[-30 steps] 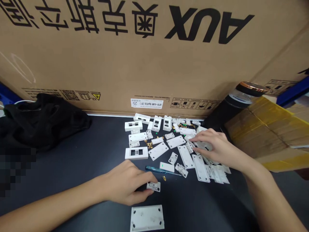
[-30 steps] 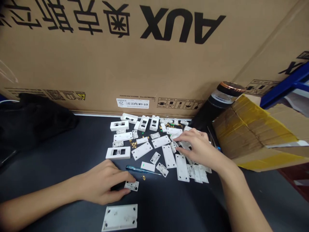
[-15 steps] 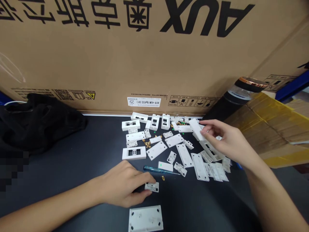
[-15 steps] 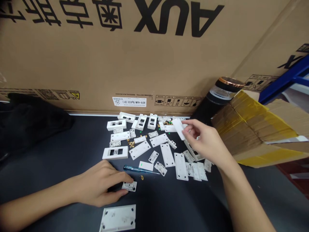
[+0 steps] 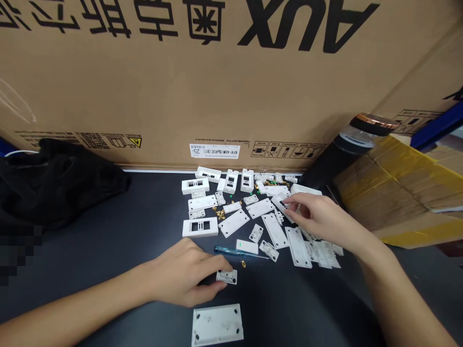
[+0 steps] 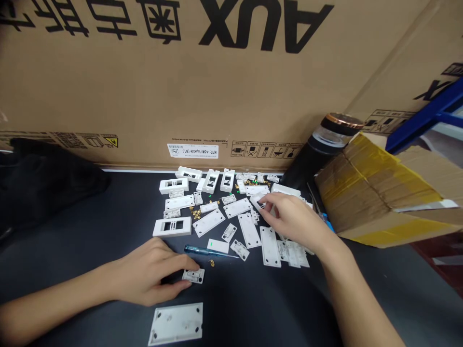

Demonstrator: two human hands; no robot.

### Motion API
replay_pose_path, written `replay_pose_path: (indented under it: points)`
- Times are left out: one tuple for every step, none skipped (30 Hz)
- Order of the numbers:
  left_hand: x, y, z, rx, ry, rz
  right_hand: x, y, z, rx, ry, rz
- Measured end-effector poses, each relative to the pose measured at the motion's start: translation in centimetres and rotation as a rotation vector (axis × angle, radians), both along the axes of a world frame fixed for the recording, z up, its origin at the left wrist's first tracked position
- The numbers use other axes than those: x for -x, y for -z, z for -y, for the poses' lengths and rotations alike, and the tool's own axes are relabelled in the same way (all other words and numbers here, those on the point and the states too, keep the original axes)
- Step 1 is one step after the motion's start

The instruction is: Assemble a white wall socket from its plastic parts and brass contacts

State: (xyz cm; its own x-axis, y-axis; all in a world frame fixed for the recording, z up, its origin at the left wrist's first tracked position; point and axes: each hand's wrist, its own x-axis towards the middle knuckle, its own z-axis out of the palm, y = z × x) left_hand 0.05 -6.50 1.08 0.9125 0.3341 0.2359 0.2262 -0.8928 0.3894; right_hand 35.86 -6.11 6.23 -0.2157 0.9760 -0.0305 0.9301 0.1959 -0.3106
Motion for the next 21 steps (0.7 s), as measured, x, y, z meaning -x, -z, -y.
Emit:
replay_pose_path:
  points:
    - [0.0, 0.0, 0.0, 0.005, 0.003, -0.001, 0.0, 0.0, 0.0, -0.012, -0.018, 0.010]
    - [0.0, -0.1, 0.0, 0.009, 0.006, -0.001, 0.0, 0.0, 0.1, -0.015, -0.035, 0.018]
    - [0.0, -0.1, 0.0, 0.013, 0.007, -0.002, 0.1, 0.0, 0.1, -0.008, -0.049, 0.022]
    - [0.0, -0.1, 0.0, 0.013, 0.006, -0.003, 0.1, 0.0, 0.2, 0.008, -0.060, 0.025]
    - [0.0, -0.1, 0.0, 0.011, 0.004, -0.003, 0.1, 0.0, 0.2, 0.030, -0.068, 0.026]
    - [0.0, 0.0, 0.0, 0.007, 0.003, -0.001, 0.2, -0.1, 0.2, 0.050, -0.073, 0.027]
    - [0.1, 0.0, 0.0, 0.003, 0.002, 0.002, 0.2, -0.2, 0.2, 0.061, -0.074, 0.028]
    - [0.1, 0.0, 0.0, -0.001, 0.002, 0.006, 0.3, -0.2, 0.2, 0.057, -0.072, 0.028]
    - [0.0, 0.0, 0.0, -0.003, 0.003, 0.008, 0.4, -0.2, 0.1, 0.037, -0.070, 0.029]
    - [0.0, 0.0, 0.0, -0.003, 0.003, 0.009, 0.5, -0.2, 0.1, 0.001, -0.073, 0.032]
    - [0.0, 0.0, 0.0, -0.001, 0.003, 0.009, 0.7, -0.2, 0.1, -0.045, -0.082, 0.039]
    - [0.0, -0.1, 0.0, 0.003, 0.004, 0.008, 0.9, -0.1, 0.1, -0.093, -0.098, 0.050]
    - [-0.1, -0.1, 0.0, 0.008, 0.004, 0.006, 1.3, 0.0, 0.1, -0.131, -0.118, 0.064]
    - [-0.1, -0.2, -0.1, 0.012, 0.003, 0.005, 1.7, 0.2, 0.1, -0.158, -0.141, 0.082]
    - [-0.1, -0.2, -0.1, 0.014, 0.002, 0.003, 2.1, 0.5, 0.1, -0.172, -0.163, 0.099]
    - [-0.1, -0.2, 0.0, 0.014, 0.002, 0.002, 2.5, 0.7, 0.1, -0.174, -0.182, 0.114]
    - [-0.1, -0.2, 0.0, 0.012, 0.001, 0.002, 3.0, 0.9, 0.2, -0.165, -0.197, 0.125]
    - [-0.1, -0.2, 0.0, 0.008, 0.002, 0.001, 3.4, 1.1, 0.2, -0.154, -0.209, 0.134]
    - [0.0, -0.1, 0.0, 0.004, 0.002, -0.001, 3.7, 1.2, 0.2, -0.142, -0.220, 0.139]
    - [0.0, -0.1, 0.0, 0.000, 0.000, -0.003, 3.9, 1.3, 0.2, -0.130, -0.231, 0.141]
    - [0.0, -0.1, 0.0, -0.003, 0.000, -0.004, 4.0, 1.2, 0.2, -0.120, -0.239, 0.141]
